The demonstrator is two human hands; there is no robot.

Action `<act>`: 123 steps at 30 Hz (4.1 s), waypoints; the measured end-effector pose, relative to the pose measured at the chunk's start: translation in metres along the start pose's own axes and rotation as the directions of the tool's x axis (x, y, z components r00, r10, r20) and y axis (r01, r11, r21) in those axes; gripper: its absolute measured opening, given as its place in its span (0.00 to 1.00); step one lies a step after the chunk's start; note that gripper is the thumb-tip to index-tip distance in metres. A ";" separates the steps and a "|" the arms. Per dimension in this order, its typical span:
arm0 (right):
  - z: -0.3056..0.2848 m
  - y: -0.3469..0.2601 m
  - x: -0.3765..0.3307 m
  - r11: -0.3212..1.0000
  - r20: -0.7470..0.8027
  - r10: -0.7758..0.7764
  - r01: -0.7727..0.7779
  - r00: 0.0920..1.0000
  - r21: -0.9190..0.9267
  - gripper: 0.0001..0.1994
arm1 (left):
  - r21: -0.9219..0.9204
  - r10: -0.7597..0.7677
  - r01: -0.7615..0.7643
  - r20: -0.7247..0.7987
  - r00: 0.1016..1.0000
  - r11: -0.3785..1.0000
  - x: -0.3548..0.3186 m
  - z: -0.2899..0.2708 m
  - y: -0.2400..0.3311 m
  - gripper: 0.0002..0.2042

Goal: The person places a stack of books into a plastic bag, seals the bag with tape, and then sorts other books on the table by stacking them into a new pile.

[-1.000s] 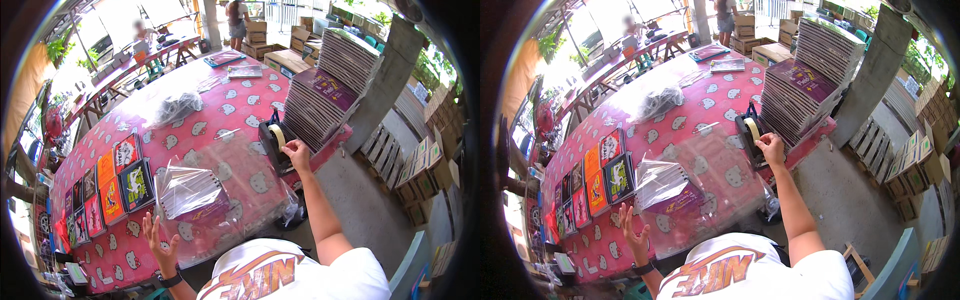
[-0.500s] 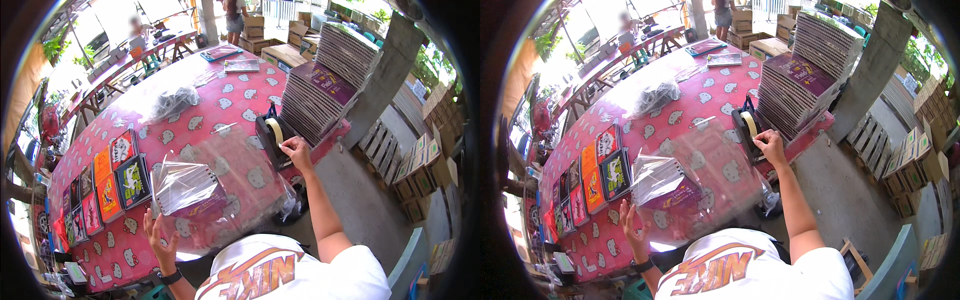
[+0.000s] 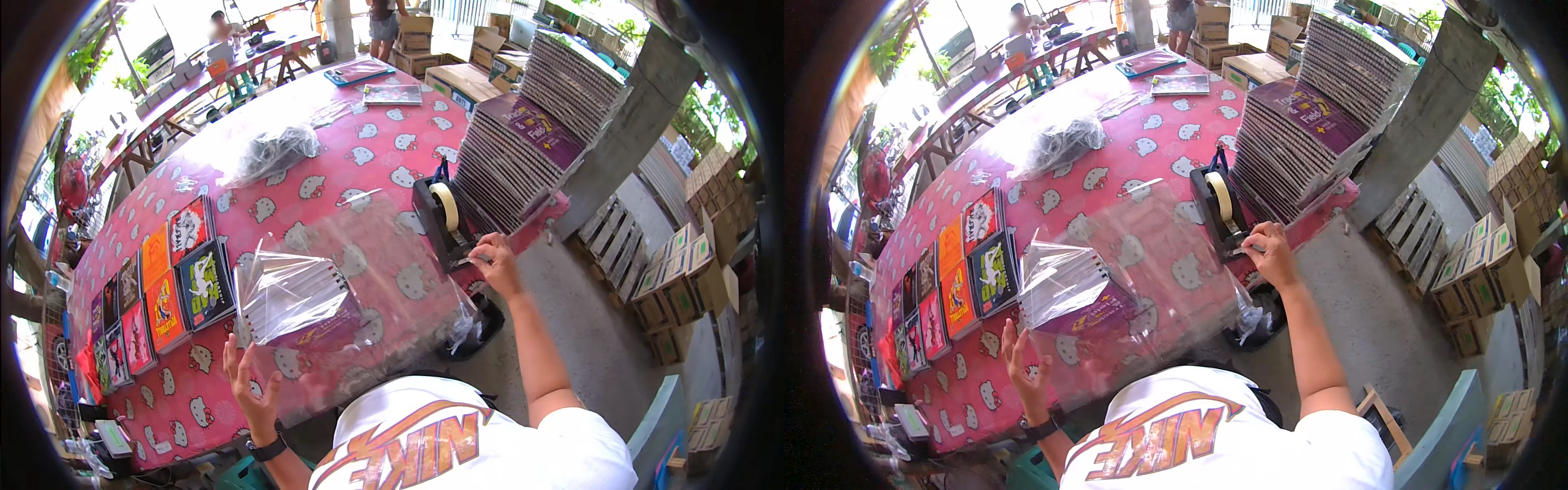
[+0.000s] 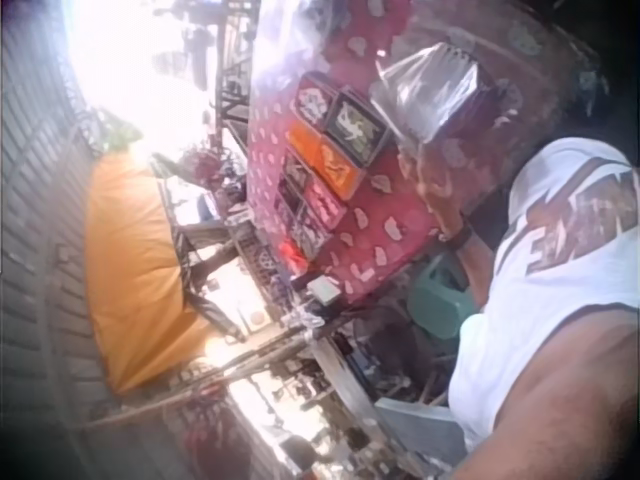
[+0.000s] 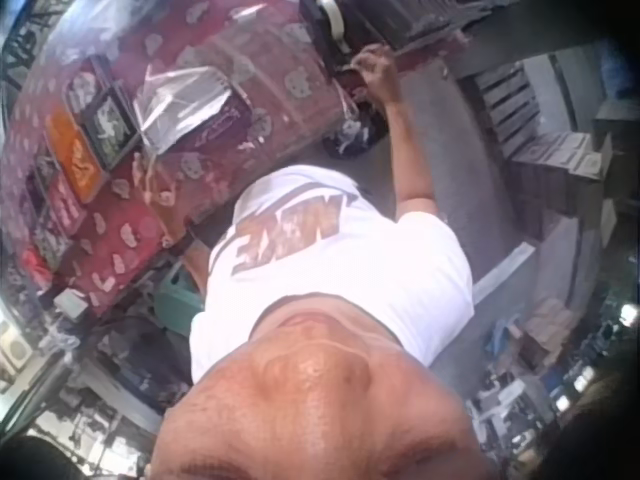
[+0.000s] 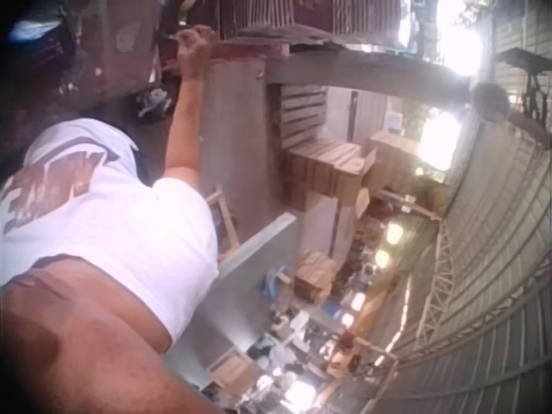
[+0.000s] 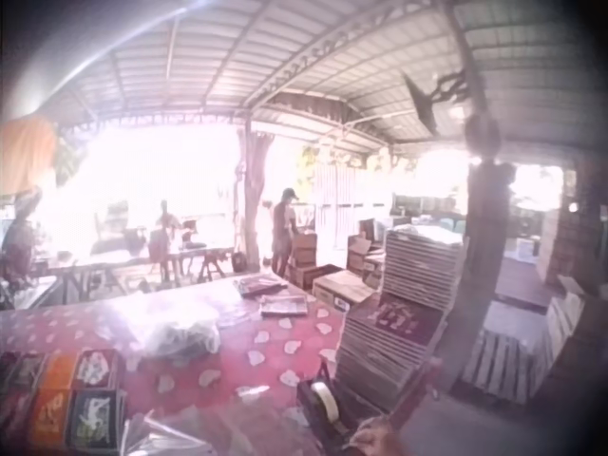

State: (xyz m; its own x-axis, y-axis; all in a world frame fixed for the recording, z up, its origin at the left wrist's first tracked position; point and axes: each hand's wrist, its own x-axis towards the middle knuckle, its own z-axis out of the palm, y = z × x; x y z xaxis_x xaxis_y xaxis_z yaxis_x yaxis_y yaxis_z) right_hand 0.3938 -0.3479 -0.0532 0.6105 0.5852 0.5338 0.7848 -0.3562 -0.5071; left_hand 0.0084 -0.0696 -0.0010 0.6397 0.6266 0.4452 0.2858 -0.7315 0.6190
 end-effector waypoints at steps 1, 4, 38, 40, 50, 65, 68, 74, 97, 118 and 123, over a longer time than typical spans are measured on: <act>0.003 -0.001 -0.002 1.000 -0.034 -0.006 0.006 0.999 -0.005 0.06 | -0.002 0.000 0.000 0.003 1.000 1.000 0.000 0.001 -0.001 0.27; -0.001 0.003 -0.013 0.996 -0.027 -0.020 0.017 0.999 -0.087 0.08 | 0.009 0.012 -0.012 0.012 1.000 1.000 0.002 0.004 -0.003 0.28; 0.113 -0.215 0.132 0.692 0.775 -0.305 -0.430 0.553 0.579 0.16 | -0.299 -0.078 0.124 0.162 0.984 0.946 0.061 0.001 -0.002 0.55; 0.115 -0.219 0.131 0.597 0.636 -0.421 -0.330 0.647 0.731 0.15 | -0.571 -0.133 0.301 0.318 0.939 0.764 0.064 0.006 -0.004 0.50; 0.079 -0.208 0.105 0.686 0.303 -0.630 0.330 0.715 0.649 0.24 | -0.095 0.331 -0.320 0.141 0.933 0.943 0.090 0.016 0.012 0.24; 0.084 -0.204 0.082 0.735 0.213 -0.616 0.457 0.758 0.501 0.08 | -0.053 0.286 -0.281 0.111 0.952 0.958 0.081 0.015 0.042 0.14; 0.085 -0.214 0.083 0.724 0.232 -0.656 0.512 0.718 0.463 0.08 | -0.001 0.321 -0.322 0.076 0.944 0.947 0.076 0.008 0.032 0.16; -0.033 -0.222 0.096 0.670 0.367 -0.500 0.082 0.785 0.737 0.14 | -0.062 0.235 -0.230 0.080 0.969 0.971 0.077 0.006 0.036 0.19; 0.077 -0.206 0.080 0.465 0.301 -0.593 0.012 0.747 0.885 0.08 | 0.001 0.278 -0.281 0.126 0.952 0.960 0.077 0.011 0.037 0.25; 0.073 -0.217 0.102 0.658 0.383 -0.689 0.308 0.615 0.687 0.12 | -0.081 0.294 -0.284 0.145 0.945 0.955 0.083 0.010 0.029 0.13; 0.079 -0.219 0.096 0.687 0.368 -0.716 0.505 0.594 0.522 0.14 | -0.098 0.290 -0.279 0.129 0.948 0.955 0.085 0.013 0.027 0.11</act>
State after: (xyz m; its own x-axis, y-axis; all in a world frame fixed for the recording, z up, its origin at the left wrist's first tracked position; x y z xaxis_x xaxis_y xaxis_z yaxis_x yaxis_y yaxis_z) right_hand 0.2719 -0.1556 0.0556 -0.2385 0.8703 0.4310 0.7924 0.4310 -0.4318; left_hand 0.0798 -0.0397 0.0453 0.7815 0.3470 0.5185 0.0243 -0.8474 0.5305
